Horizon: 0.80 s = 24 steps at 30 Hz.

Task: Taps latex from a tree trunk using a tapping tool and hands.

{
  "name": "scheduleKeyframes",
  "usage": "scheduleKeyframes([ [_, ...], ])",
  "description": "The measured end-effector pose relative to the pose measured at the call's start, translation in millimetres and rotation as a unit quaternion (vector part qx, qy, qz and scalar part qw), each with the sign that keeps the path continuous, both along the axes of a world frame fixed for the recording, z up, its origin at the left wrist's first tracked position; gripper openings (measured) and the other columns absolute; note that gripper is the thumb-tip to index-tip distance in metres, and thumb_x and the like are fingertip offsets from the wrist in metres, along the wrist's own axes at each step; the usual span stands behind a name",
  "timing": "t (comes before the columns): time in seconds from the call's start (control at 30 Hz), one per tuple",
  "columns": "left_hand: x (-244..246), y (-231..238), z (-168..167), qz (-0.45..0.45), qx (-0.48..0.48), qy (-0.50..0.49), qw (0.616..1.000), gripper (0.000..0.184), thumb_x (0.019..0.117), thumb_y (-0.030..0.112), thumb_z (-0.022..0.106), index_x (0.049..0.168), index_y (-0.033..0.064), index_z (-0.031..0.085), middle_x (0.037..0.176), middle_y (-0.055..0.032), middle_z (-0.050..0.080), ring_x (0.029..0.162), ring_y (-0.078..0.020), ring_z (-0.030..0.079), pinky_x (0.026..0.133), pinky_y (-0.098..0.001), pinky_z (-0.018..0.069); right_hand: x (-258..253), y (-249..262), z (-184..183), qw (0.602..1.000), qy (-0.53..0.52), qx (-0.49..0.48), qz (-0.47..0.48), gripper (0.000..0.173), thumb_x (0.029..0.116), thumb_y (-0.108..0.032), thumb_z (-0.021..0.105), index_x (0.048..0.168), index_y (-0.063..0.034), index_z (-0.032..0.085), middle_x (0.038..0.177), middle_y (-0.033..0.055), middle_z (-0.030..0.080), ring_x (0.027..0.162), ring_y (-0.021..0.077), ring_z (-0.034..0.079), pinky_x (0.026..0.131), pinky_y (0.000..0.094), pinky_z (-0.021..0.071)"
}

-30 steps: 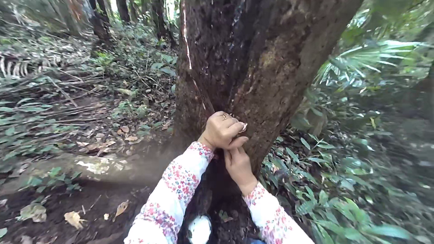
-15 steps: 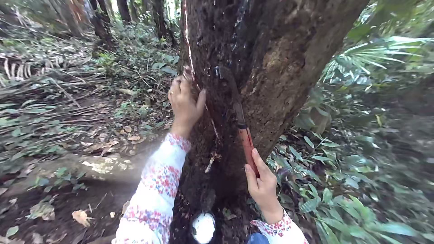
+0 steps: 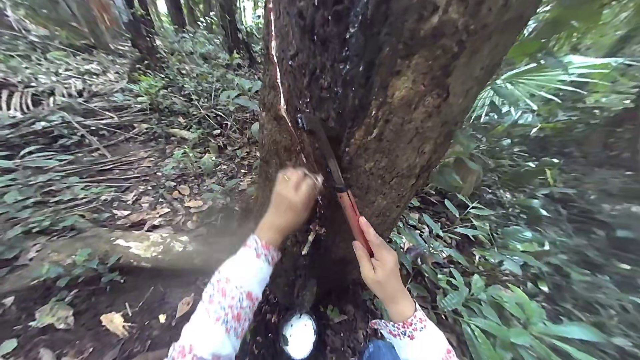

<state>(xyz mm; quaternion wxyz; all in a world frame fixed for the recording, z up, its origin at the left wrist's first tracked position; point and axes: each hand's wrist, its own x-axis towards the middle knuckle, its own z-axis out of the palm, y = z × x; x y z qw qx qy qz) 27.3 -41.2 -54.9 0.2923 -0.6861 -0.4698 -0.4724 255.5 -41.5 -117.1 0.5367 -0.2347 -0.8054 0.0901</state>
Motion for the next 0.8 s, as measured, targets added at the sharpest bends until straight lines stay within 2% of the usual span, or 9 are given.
scheduleKeyframes([
  [0.03,12.9,-6.2,-11.3,-0.037,0.045,0.033,0.998,0.022,0.098,0.02,0.06,0.09,0.0037,0.072,0.088,-0.0173,0.071,0.087,-0.0329,0.07,0.089,-0.05,0.0546,-5.2,3.3,0.9,1.0,-0.014,0.001,-0.015,0.045,0.0994,-0.014,0.054,0.137,0.0085,0.059,0.109,0.0236,0.073,0.088,0.0198,0.072,0.082,0.027,0.0574],
  [0.07,24.5,-10.1,-14.7,-0.07,0.081,0.065,0.992,0.027,0.1019,0.029,0.053,0.089,0.0108,0.068,0.085,-0.0105,0.07,0.085,-0.0257,0.068,0.091,-0.0412,0.0516,-11.5,6.1,1.5,0.999,-0.029,-0.002,-0.029,0.044,0.0974,-0.013,0.056,0.136,0.0077,0.061,0.104,0.0245,0.073,0.081,0.0265,0.072,0.075,0.035,0.0597],
  [0.1,33.5,-10.3,-12.4,-0.1,0.104,0.096,0.985,0.035,0.1067,0.038,0.043,0.094,0.0148,0.066,0.087,-0.0064,0.068,0.088,-0.0215,0.065,0.095,-0.0349,0.0474,-18.7,7.7,1.1,0.998,-0.042,-0.01,-0.044,0.042,0.0951,-0.011,0.058,0.133,0.007,0.064,0.098,0.025,0.072,0.076,0.0316,0.072,0.069,0.0419,0.0603],
  [0.17,42.8,4.6,-3.1,-0.141,0.129,0.136,0.972,0.058,0.1091,0.052,0.027,0.096,0.0133,0.069,0.085,-0.0058,0.068,0.087,-0.0204,0.065,0.099,-0.0333,0.0456,-33.2,7.0,-0.4,0.993,-0.073,-0.033,-0.092,0.031,0.0908,-0.008,0.061,0.117,0.0057,0.071,0.098,0.0261,0.071,0.077,0.0371,0.073,0.066,0.0491,0.0603],
  [0.27,43.7,38.1,-9.5,-0.145,0.17,0.143,0.964,0.071,0.1081,0.054,0.022,0.082,0.0114,0.071,0.071,-0.0064,0.067,0.072,-0.0216,0.065,0.089,-0.0378,0.0498,-45.6,1.6,-11.8,0.977,-0.121,-0.015,-0.173,0.02,0.0926,-0.004,0.061,0.105,0.0058,0.073,0.1,0.0274,0.073,0.077,0.0411,0.075,0.061,0.051,0.0607],
  [0.4,56.2,33.2,-26.8,-0.161,0.199,0.098,0.962,0.062,0.1084,0.048,0.029,0.073,0.0128,0.065,0.066,-0.0057,0.064,0.067,-0.0214,0.062,0.083,-0.0345,0.0503,-35.6,-7.7,-32.7,0.971,-0.121,0.035,-0.201,0.016,0.0916,-0.005,0.059,0.095,0.0032,0.072,0.087,0.022,0.072,0.067,0.0345,0.073,0.054,0.0442,0.0594],
  [0.53,50.0,44.7,-5.4,-0.234,0.216,-0.01,0.948,0.051,0.106,0.038,0.043,0.069,0.0107,0.065,0.061,-0.0045,0.059,0.064,-0.0162,0.059,0.081,-0.0316,0.0494,-50.8,-2.4,-3.5,0.97,-0.125,0.016,-0.206,0.023,0.0957,-0.009,0.059,0.11,0.0032,0.073,0.083,0.0227,0.071,0.065,0.037,0.072,0.053,0.0473,0.0581],
  [0.7,69.9,37.3,-36.8,-0.221,0.204,0.022,0.954,0.053,0.1056,0.041,0.04,0.069,0.0113,0.065,0.06,-0.0053,0.061,0.061,-0.02,0.059,0.074,-0.0342,0.0495,-30.8,-10.2,-40.4,0.965,-0.147,-0.03,-0.216,0.016,0.092,-0.006,0.061,0.097,0.005,0.071,0.086,0.0236,0.072,0.068,0.0371,0.074,0.057,0.0495,0.0602],
  [0.8,62.3,36.4,-21.7,-0.235,0.197,0.019,0.952,0.049,0.1025,0.036,0.046,0.068,0.0085,0.067,0.06,-0.0072,0.063,0.06,-0.02,0.062,0.07,-0.0343,0.0519,-38.3,-11.1,-25.9,0.966,-0.141,-0.001,-0.219,0.019,0.0941,-0.01,0.06,0.099,0.0041,0.071,0.085,0.0221,0.072,0.068,0.0353,0.074,0.057,0.0464,0.0602],
])
